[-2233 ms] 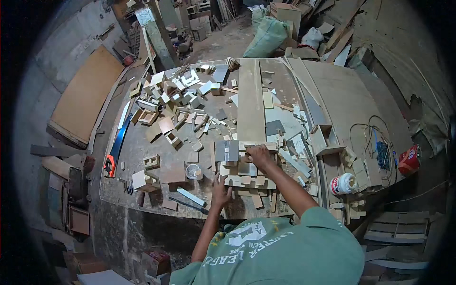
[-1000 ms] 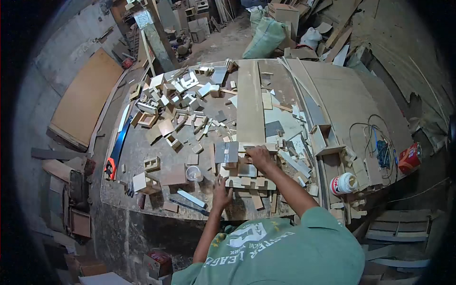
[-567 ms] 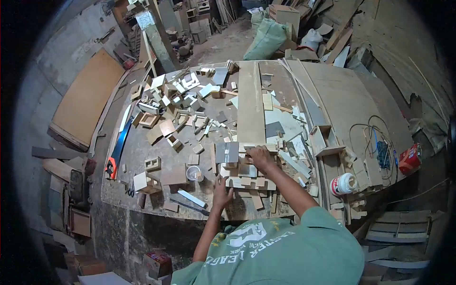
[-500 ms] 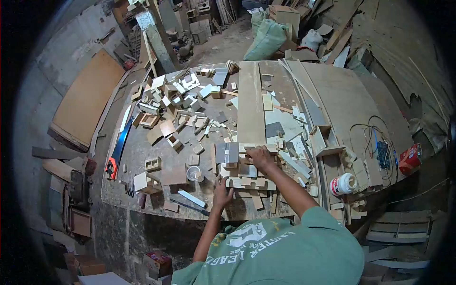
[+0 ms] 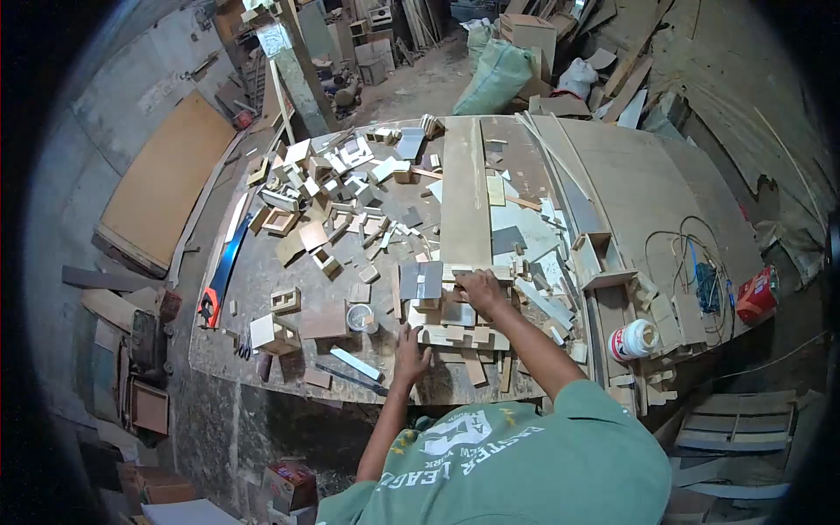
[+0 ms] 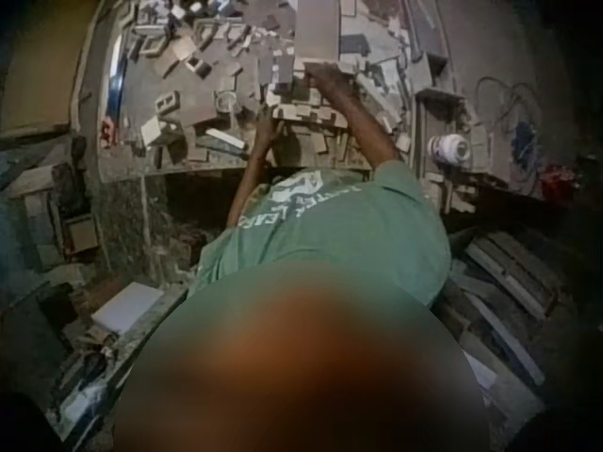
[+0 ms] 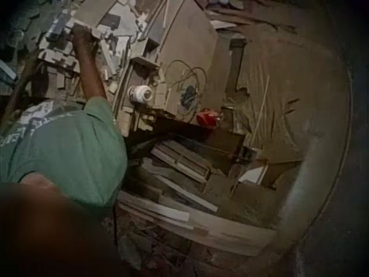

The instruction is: Assembling and fitting small wooden blocks into a structure in a workshop environment.

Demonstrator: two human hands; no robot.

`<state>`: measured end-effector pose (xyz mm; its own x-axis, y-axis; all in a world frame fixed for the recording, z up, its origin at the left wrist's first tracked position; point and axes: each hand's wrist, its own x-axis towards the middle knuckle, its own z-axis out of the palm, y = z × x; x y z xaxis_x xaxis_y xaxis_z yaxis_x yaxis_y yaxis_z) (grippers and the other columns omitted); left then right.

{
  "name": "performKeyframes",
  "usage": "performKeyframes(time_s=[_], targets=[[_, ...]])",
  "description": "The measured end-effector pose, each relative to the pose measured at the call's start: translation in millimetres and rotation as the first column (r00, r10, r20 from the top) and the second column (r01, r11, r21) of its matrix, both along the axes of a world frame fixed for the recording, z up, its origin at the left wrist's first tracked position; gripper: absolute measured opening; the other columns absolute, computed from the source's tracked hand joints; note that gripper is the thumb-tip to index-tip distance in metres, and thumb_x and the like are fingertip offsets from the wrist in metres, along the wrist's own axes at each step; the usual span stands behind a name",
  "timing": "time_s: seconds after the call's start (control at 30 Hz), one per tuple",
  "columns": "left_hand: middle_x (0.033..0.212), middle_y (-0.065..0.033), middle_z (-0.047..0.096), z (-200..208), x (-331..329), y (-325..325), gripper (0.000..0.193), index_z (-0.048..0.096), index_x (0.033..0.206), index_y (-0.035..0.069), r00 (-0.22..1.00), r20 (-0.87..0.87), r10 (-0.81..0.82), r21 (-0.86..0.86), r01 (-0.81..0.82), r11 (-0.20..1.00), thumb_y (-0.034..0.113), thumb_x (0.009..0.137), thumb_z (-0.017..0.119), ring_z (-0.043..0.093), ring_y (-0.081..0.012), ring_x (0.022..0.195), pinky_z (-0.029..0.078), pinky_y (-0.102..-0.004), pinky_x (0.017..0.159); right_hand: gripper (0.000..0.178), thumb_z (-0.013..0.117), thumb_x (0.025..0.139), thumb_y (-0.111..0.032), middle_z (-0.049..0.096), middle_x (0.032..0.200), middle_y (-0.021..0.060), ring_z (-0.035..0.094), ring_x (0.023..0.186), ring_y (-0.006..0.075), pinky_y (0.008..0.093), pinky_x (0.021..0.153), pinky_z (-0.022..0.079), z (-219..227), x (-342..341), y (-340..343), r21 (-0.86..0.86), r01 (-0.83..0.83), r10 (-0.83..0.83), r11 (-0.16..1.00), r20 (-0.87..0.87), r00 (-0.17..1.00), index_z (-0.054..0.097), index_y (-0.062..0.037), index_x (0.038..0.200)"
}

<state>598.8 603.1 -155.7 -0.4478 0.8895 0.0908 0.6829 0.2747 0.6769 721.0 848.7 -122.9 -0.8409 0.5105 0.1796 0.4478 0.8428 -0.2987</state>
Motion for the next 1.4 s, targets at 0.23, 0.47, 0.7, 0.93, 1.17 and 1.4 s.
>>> performKeyframes(time_s=[0.23, 0.47, 0.7, 0.93, 1.17, 1.4], targets=[[0.138, -0.0278, 0.036, 4, 4, -1, 0.060, 0.044, 0.131, 0.005, 0.999, 0.036, 0.005, -0.018, -0.004, 1.000, 0.011, 0.077, 0.069, 0.036, -0.0456, 0.128, 0.033, -0.0468, 0.106, 0.021, 0.069, 0.077, -0.019, 0.066, 0.089, 0.0092, 0.060, 0.092, 0.0305, 0.0434, 0.085, 0.044, 6, 1, 0, -0.009, 0.010, -0.010, 1.000, -0.011, 1.000, 0.064, -0.0104, 0.095], [0.138, -0.0276, 0.035, 8, 6, -4, 0.059, 0.043, 0.130, 0.003, 1.000, 0.029, 0.002, 0.015, -0.003, 1.000, 0.010, 0.078, 0.069, 0.036, -0.0448, 0.129, 0.033, -0.0456, 0.107, 0.019, 0.068, 0.077, -0.019, 0.065, 0.091, 0.0097, 0.059, 0.092, 0.0307, 0.0429, 0.084, 0.045, 22, 12, -6, -0.032, 0.045, -0.050, 0.998, -0.165, 0.985, 0.065, -0.0104, 0.094], [0.125, -0.0288, 0.049, 6, 8, 4, 0.064, 0.039, 0.133, 0.004, 0.981, 0.175, 0.090, 0.027, -0.096, 0.995, 0.011, 0.077, 0.069, 0.045, -0.0430, 0.121, 0.038, -0.0453, 0.101, 0.023, 0.070, 0.078, -0.023, 0.066, 0.091, 0.0124, 0.061, 0.093, 0.0330, 0.0430, 0.082, 0.049, 19, 50, 4, -0.165, 0.323, -0.362, 0.932, -0.351, 0.864, 0.064, -0.0086, 0.094], [0.121, -0.0216, 0.057, -66, -29, 12, 0.063, 0.038, 0.134, -0.002, 0.874, 0.439, 0.208, 0.044, -0.252, 0.967, 0.012, 0.081, 0.068, 0.057, -0.0302, 0.110, 0.045, -0.0385, 0.094, 0.028, 0.068, 0.080, -0.019, 0.065, 0.085, 0.0139, 0.065, 0.082, 0.0302, 0.0376, 0.073, 0.051, -44, 109, -3, -0.565, 0.518, -0.718, 0.642, -0.207, 0.664, 0.057, -0.0044, 0.100], [0.108, -0.0212, 0.063, -59, -30, 13, 0.050, 0.053, 0.121, -0.005, 0.841, 0.429, 0.331, -0.068, -0.335, 0.940, 0.020, 0.080, 0.069, 0.062, -0.0274, 0.097, 0.049, -0.0370, 0.083, 0.028, 0.068, 0.079, -0.020, 0.066, 0.084, 0.0104, 0.065, 0.081, 0.0231, 0.0353, 0.074, 0.051, -70, 136, -39, -0.682, 0.426, -0.695, 0.595, -0.170, 0.699, 0.059, -0.0038, 0.100], [0.083, -0.0096, 0.068, -45, -4, 23, 0.027, 0.065, 0.095, -0.005, 0.846, 0.446, 0.291, -0.170, -0.239, 0.956, 0.018, 0.081, 0.065, 0.060, -0.0172, 0.069, 0.047, -0.0344, 0.062, 0.028, 0.065, 0.079, -0.019, 0.067, 0.088, 0.0163, 0.065, 0.085, 0.0308, 0.0393, 0.076, 0.051, -104, 151, -29, -0.749, 0.437, -0.730, 0.499, -0.092, 0.677, 0.062, -0.0016, 0.100]])
